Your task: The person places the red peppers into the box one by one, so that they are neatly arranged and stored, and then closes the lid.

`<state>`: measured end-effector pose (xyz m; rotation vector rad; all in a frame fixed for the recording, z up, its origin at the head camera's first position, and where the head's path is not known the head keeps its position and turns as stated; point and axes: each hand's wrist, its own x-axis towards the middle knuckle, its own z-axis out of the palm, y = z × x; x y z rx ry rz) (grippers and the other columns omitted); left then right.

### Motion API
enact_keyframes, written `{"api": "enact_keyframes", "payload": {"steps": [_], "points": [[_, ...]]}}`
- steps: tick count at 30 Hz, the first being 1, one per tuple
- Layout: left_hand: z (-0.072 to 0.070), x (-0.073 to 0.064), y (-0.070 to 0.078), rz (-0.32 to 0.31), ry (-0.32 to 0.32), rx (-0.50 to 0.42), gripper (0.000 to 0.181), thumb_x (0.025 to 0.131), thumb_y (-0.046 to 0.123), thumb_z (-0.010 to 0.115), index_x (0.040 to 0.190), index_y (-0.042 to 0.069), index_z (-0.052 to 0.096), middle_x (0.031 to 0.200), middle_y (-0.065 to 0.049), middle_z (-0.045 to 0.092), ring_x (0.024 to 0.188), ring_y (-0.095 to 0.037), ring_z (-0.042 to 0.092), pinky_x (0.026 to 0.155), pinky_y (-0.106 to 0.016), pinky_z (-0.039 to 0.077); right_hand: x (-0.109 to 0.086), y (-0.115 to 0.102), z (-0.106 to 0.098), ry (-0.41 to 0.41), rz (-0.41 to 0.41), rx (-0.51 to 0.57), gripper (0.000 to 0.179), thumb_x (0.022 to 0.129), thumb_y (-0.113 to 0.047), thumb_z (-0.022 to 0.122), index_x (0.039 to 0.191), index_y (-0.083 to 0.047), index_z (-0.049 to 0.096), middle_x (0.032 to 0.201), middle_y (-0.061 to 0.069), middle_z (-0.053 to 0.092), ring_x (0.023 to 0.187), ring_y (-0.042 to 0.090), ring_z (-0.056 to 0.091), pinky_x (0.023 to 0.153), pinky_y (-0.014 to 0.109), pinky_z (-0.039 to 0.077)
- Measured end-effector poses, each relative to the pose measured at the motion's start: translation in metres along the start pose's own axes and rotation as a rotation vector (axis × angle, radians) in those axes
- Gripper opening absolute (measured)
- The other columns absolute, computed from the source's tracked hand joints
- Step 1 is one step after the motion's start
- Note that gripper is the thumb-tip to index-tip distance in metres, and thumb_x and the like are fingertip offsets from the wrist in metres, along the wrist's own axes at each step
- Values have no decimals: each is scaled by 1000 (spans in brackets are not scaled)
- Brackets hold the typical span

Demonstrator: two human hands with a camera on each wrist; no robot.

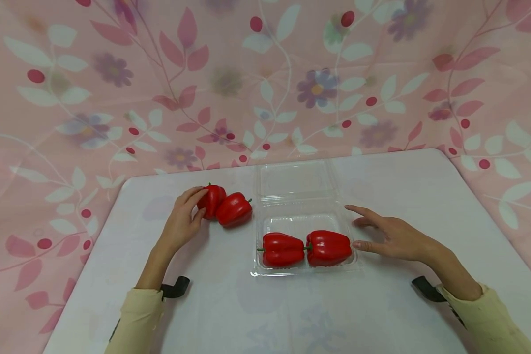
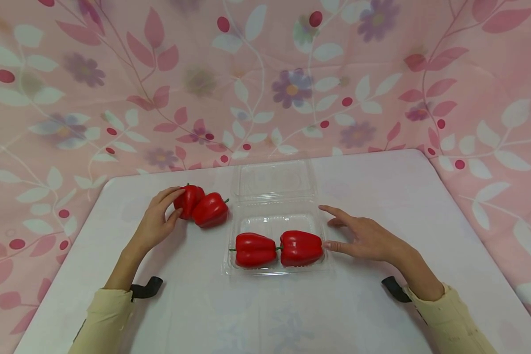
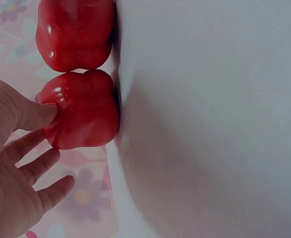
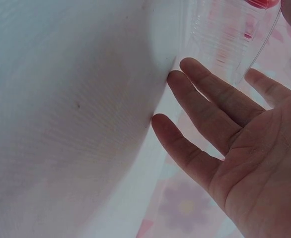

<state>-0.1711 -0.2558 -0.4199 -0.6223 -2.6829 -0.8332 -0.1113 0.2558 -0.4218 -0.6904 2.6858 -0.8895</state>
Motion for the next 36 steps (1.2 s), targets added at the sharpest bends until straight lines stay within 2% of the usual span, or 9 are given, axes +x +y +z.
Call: {"api": "enact_keyframes", "payload": {"steps": [11,22,29,36], "points": [[-1,-1,0,-53,12,85,54,86,0,70,138,2,53,136,-20,48,118,-40,43,85,-54,51,0,1,0,2,-4,-11,83,87,-52,69,155,-34,25,131,7,62,119,33,57,90,69,43],[2,-5,-4,-79,16,113,54,89,8,70,140,6,52,142,-22,44,125,-43,40,89,-59,48,0,0,1,0,14,-9,84,86,-52,70,155,-36,24,131,6,61,120,33,57,91,69,43],[3,-5,-5,-66,46,99,55,88,9,72,139,6,53,135,-20,46,115,-40,43,84,-54,48,-1,1,1,5,8,-3,84,87,-51,70,155,-36,24,131,7,62,120,34,57,90,70,42],[3,-6,-5,-100,68,145,55,87,13,75,137,3,53,127,-23,45,110,-39,44,79,-53,51,0,1,1,8,8,7,83,86,-51,70,155,-36,25,130,6,62,120,33,57,91,69,43]]}}
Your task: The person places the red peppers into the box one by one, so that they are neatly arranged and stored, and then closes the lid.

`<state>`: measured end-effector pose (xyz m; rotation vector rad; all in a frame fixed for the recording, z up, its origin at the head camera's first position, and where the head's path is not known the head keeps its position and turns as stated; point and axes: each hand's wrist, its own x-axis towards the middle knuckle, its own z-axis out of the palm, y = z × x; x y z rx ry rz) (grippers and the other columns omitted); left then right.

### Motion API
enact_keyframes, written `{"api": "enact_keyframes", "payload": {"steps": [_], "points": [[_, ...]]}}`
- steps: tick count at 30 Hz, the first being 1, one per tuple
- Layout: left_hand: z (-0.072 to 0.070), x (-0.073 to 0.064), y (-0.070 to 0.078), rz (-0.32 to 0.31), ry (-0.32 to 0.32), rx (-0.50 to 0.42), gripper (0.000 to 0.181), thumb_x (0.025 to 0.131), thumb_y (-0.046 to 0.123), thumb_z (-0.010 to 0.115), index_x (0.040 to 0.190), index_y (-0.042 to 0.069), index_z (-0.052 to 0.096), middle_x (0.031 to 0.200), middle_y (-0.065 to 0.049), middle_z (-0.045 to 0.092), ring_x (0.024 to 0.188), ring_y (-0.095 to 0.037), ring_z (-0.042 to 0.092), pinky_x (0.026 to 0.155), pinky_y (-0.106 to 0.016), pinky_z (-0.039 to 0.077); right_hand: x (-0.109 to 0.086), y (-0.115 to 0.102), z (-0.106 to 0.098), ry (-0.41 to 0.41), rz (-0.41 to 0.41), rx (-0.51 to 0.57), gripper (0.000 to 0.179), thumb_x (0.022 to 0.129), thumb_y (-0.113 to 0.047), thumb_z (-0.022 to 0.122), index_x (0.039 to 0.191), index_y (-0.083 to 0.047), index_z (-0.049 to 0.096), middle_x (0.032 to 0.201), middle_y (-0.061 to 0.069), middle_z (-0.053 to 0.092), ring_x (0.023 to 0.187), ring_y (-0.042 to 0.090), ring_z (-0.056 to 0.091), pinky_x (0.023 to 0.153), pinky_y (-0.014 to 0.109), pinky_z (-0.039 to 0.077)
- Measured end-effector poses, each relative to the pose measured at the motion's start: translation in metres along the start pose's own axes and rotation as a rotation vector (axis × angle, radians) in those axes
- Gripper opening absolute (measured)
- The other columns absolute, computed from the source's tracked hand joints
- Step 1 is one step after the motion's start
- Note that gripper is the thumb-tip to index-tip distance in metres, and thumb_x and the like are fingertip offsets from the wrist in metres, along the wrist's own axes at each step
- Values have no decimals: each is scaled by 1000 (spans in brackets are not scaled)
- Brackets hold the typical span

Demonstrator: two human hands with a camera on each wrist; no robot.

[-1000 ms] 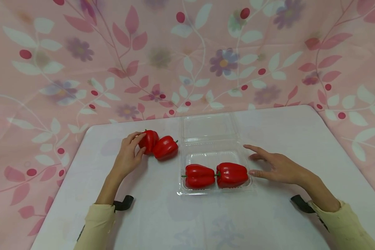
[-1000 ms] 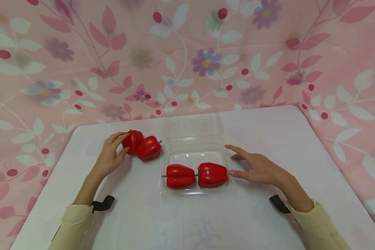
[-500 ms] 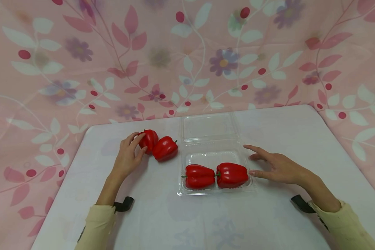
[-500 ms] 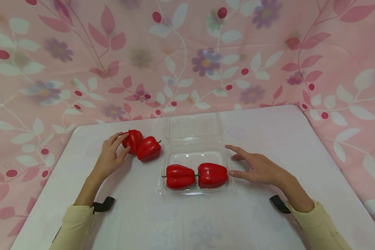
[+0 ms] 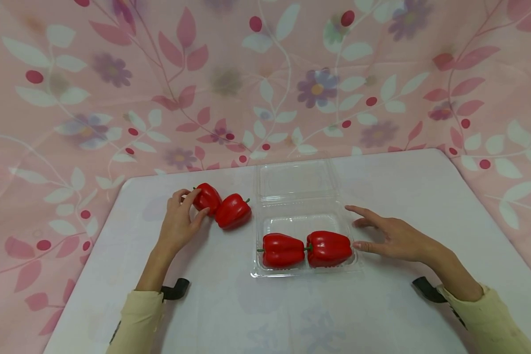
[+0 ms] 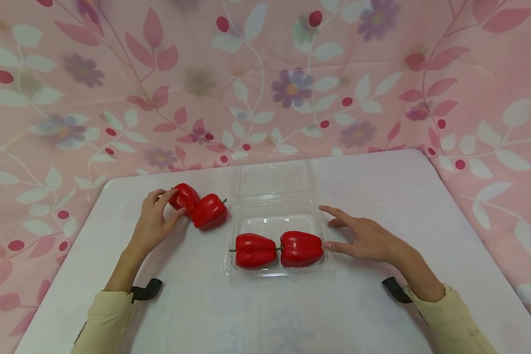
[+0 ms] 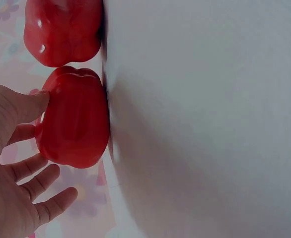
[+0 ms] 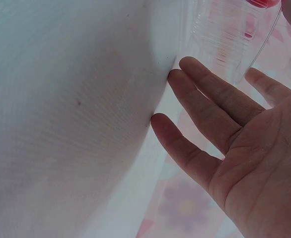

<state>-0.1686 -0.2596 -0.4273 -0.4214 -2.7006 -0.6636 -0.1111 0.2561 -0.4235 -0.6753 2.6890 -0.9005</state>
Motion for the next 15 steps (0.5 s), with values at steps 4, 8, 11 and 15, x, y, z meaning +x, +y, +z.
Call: {"api": "enact_keyframes", "payload": {"steps": [4,8,11,15], "points": [[-2,-1,-1,-16,7,19,54,86,14,76,134,1,54,124,-23,46,111,-40,45,80,-54,52,0,-1,-1,-3,-3,-9,84,86,-51,70,155,-36,25,130,7,62,119,34,57,89,69,43],[-4,-3,-2,-41,-1,26,56,86,14,77,135,2,54,122,-23,48,112,-39,45,82,-55,53,0,-1,-2,-6,-9,-13,83,87,-51,69,155,-35,25,130,7,62,119,34,58,89,69,43],[-5,-4,-2,-46,2,22,56,85,12,77,135,2,54,120,-23,49,110,-39,45,83,-54,52,0,-2,-2,-5,-12,-11,83,87,-50,69,155,-34,25,130,7,62,119,34,58,89,69,43],[-6,-5,-3,-44,12,17,54,85,7,77,134,1,55,117,-23,49,109,-39,45,84,-53,51,0,-1,-1,-4,-13,-11,83,87,-50,69,155,-34,25,130,7,62,119,34,58,89,70,43]]}}
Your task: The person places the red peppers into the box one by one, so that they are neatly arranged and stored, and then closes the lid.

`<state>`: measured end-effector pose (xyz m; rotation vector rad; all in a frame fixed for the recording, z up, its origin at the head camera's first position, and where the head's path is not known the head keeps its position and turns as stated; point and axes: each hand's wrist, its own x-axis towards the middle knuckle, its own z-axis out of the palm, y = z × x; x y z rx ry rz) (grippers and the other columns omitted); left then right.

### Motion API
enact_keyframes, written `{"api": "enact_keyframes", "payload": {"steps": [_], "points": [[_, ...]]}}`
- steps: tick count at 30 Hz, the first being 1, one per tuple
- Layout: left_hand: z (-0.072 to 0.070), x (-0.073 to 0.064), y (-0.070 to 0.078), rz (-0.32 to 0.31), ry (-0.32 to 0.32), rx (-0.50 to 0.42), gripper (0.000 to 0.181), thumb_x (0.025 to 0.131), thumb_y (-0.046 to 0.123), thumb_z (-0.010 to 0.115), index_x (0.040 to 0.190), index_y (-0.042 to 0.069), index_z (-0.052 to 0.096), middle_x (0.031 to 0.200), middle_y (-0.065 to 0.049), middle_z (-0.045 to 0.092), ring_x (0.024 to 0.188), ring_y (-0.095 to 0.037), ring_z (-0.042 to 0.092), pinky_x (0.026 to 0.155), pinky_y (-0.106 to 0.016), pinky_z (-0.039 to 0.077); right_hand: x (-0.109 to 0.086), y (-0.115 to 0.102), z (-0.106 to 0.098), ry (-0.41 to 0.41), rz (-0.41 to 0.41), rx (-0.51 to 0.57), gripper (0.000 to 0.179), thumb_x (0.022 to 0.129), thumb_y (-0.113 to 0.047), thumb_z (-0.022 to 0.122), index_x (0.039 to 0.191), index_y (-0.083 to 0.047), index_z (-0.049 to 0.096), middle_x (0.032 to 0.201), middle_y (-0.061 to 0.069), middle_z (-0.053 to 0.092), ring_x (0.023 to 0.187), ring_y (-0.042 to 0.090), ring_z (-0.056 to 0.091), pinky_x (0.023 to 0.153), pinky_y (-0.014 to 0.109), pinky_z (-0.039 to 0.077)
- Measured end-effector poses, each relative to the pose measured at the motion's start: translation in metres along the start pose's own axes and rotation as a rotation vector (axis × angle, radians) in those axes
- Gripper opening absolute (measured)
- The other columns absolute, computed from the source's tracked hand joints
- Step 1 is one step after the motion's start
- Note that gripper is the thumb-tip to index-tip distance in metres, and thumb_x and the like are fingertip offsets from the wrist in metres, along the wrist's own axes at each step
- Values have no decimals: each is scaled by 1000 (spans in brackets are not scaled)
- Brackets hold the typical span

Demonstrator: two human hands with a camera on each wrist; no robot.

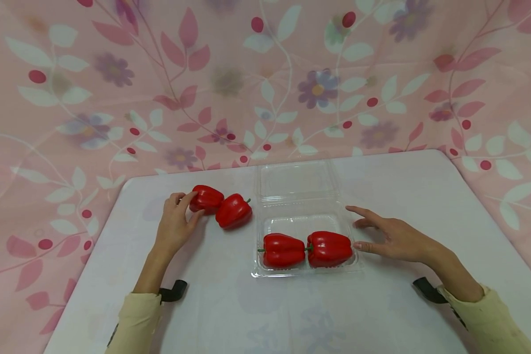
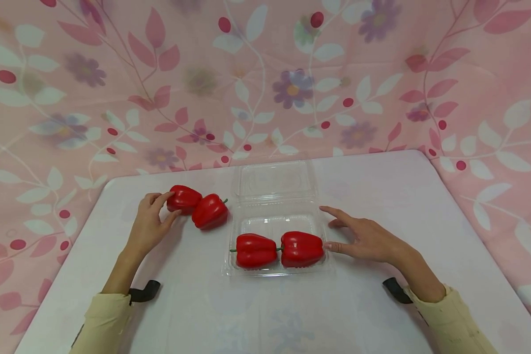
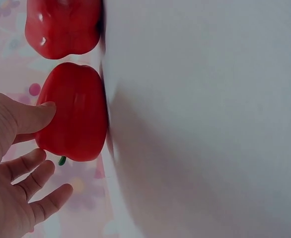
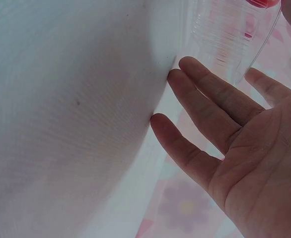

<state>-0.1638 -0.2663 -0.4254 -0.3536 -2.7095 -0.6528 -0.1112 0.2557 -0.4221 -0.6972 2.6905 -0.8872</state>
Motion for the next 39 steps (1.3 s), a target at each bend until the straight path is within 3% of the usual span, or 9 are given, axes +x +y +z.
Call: {"api": "enact_keyframes", "payload": {"steps": [6,10,17,25,34,39], "points": [[2,1,-2,-1,36,-1,48,84,7,77,127,-1,58,118,-22,49,110,-37,43,82,-51,51,0,0,0,-1,1,1,83,87,-51,69,155,-35,25,129,7,62,118,34,58,89,70,43],[4,2,-4,14,64,-31,43,83,5,78,121,-2,59,131,-23,46,122,-40,38,88,-55,50,0,0,0,-2,1,0,83,87,-51,69,155,-35,24,129,7,62,119,34,58,89,70,43],[5,7,-7,22,18,-129,40,83,4,77,114,-3,52,148,-23,39,136,-42,32,98,-61,43,0,-1,0,-2,-6,6,82,87,-49,70,155,-33,26,130,8,62,119,34,57,90,69,43],[8,12,-8,-10,-17,-239,54,85,3,75,131,-5,48,143,-23,46,124,-41,48,99,-59,43,1,-1,-1,-10,-7,9,82,88,-50,69,155,-32,26,130,8,62,119,35,57,90,69,43],[7,11,-12,-42,-8,-281,48,85,6,78,123,-1,50,143,-21,47,123,-39,50,97,-57,46,2,0,-1,-6,-10,7,81,88,-50,69,155,-32,26,130,7,62,119,34,58,90,69,43],[6,10,-11,-68,-3,-274,60,84,10,79,133,-1,47,136,-20,51,121,-39,52,97,-57,46,1,1,0,-7,-4,12,82,88,-49,69,155,-33,25,130,8,62,119,35,57,89,70,43]]}}
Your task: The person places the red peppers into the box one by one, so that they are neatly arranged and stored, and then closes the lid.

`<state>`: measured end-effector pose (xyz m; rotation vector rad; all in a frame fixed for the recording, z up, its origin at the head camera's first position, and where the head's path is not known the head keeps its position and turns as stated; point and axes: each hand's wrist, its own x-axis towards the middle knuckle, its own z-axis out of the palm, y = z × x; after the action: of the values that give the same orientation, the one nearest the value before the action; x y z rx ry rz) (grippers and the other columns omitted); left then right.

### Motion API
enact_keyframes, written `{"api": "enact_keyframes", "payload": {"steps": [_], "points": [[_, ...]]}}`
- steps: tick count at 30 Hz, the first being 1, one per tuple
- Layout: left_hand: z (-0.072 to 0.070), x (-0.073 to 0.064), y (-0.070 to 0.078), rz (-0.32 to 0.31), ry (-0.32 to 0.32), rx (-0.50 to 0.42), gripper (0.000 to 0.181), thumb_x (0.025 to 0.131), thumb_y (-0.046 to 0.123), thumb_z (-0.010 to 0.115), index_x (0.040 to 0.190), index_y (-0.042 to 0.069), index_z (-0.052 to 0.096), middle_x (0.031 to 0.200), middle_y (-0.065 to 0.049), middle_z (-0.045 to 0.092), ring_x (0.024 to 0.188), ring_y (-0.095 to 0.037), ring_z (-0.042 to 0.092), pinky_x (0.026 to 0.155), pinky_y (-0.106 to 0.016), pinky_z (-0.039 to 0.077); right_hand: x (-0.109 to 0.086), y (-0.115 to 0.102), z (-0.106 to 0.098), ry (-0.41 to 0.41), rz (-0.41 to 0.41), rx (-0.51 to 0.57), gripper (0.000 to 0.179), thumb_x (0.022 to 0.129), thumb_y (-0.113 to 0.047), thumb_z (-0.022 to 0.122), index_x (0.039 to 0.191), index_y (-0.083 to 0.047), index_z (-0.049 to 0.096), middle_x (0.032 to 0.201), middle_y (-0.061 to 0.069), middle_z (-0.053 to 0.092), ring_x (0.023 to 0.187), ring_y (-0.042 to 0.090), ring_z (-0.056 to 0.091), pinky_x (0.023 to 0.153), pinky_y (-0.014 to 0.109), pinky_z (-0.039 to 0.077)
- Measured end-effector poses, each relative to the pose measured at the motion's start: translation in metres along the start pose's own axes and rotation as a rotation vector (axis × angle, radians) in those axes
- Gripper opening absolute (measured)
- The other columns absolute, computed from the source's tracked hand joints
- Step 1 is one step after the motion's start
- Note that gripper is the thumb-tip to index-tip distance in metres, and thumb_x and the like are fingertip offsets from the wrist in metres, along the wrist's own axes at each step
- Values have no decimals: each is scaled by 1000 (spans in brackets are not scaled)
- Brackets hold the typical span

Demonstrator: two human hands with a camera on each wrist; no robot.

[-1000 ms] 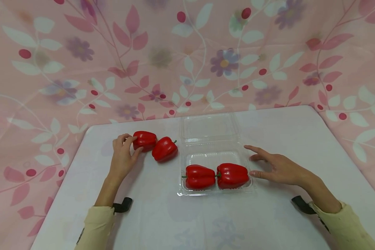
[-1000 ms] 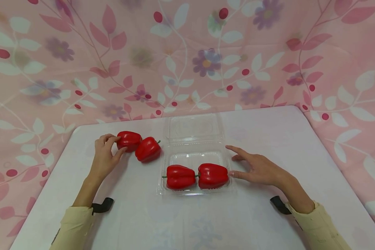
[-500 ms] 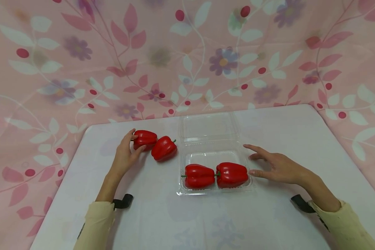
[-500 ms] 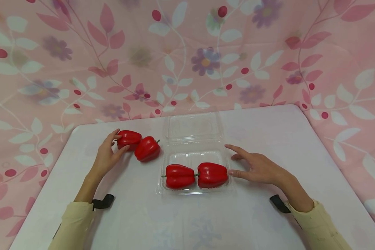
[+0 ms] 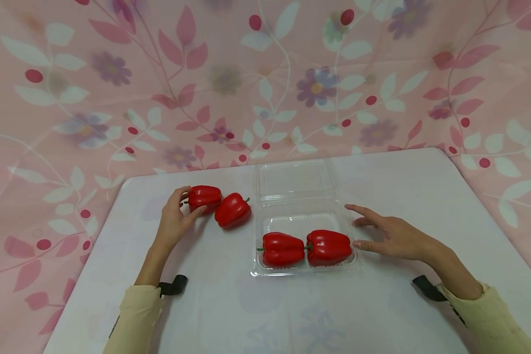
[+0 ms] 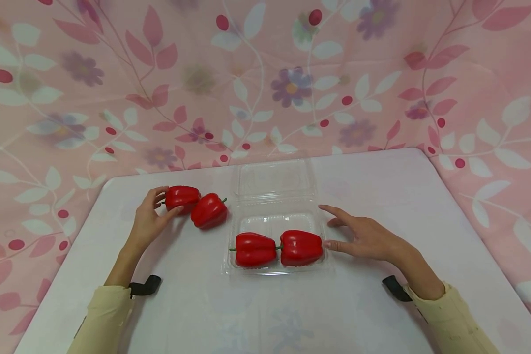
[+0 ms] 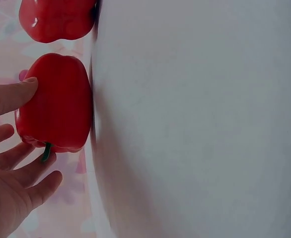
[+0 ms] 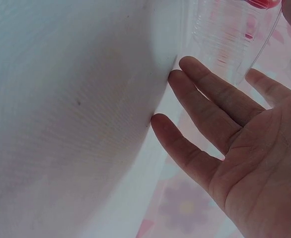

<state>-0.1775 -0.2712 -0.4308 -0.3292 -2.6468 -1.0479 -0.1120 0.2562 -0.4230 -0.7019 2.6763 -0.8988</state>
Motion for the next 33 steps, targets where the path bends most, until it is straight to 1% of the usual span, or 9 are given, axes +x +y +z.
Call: {"api": "enact_keyframes", "payload": {"steps": [5,9,19,25,33], "points": [[-1,-1,3,-57,-6,27,71,84,16,80,142,3,43,140,-20,48,121,-40,52,95,-58,47,0,1,1,3,12,0,83,87,-50,70,155,-35,25,130,6,62,119,34,57,90,69,43],[-2,-2,3,-71,-15,53,73,84,19,80,143,1,43,141,-21,47,119,-40,52,93,-58,48,0,0,1,3,9,-4,83,86,-50,70,155,-35,25,129,7,62,119,34,57,89,70,43],[-7,-7,5,-56,1,88,65,83,21,80,137,0,50,138,-21,47,118,-37,51,89,-57,51,0,-1,-1,-1,5,0,83,87,-50,70,155,-35,25,129,7,63,119,35,57,88,70,44],[-14,-10,13,-47,25,103,65,83,20,81,137,1,50,137,-20,48,118,-36,50,89,-57,51,0,-1,-1,2,2,-6,83,87,-50,70,155,-35,24,129,7,63,119,35,57,88,70,44],[-18,-12,24,-25,55,114,65,82,19,81,136,0,50,135,-20,48,116,-35,51,88,-58,51,0,-1,0,4,-4,-3,83,87,-49,70,155,-35,25,130,7,62,120,35,57,89,70,43]]}}
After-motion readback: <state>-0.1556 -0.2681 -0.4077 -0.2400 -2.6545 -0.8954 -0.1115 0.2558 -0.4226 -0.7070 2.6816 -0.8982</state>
